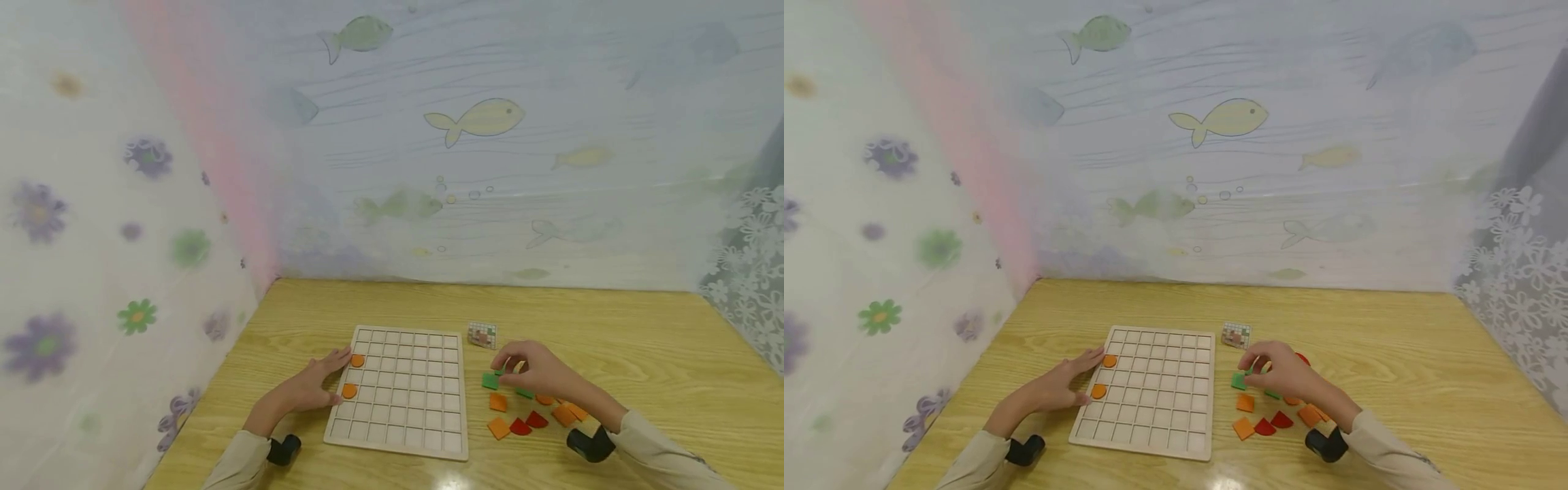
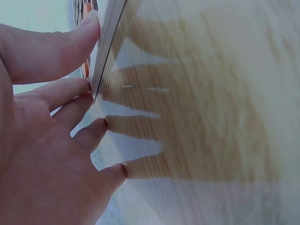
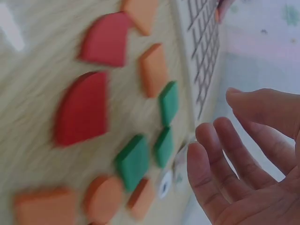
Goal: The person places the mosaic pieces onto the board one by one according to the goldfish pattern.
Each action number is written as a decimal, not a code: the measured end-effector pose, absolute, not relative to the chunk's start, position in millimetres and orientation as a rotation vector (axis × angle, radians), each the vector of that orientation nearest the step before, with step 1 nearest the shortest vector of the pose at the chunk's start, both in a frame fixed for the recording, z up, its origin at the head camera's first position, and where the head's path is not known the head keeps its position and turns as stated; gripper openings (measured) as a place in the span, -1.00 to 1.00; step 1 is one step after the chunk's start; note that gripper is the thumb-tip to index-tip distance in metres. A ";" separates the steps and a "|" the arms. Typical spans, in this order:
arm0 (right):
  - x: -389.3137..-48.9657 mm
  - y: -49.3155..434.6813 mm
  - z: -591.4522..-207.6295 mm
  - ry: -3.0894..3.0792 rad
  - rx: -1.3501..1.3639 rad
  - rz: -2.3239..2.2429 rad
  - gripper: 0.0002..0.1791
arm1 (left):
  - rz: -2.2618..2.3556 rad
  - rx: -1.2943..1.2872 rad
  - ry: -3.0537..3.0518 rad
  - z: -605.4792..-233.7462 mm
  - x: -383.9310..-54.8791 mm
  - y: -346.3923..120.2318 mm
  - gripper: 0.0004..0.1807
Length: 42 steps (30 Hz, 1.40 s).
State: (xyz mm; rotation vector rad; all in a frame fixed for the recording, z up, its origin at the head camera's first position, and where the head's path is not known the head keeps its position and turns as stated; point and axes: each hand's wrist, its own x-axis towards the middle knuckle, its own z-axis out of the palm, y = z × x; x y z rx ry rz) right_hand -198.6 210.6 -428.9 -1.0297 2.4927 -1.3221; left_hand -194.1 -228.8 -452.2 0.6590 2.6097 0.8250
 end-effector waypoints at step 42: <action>-165.5 256.7 -448.9 2.729 -0.812 -1.101 -0.83 | 0.819 0.712 2.620 -453.8 -193.2 -230.9 -0.12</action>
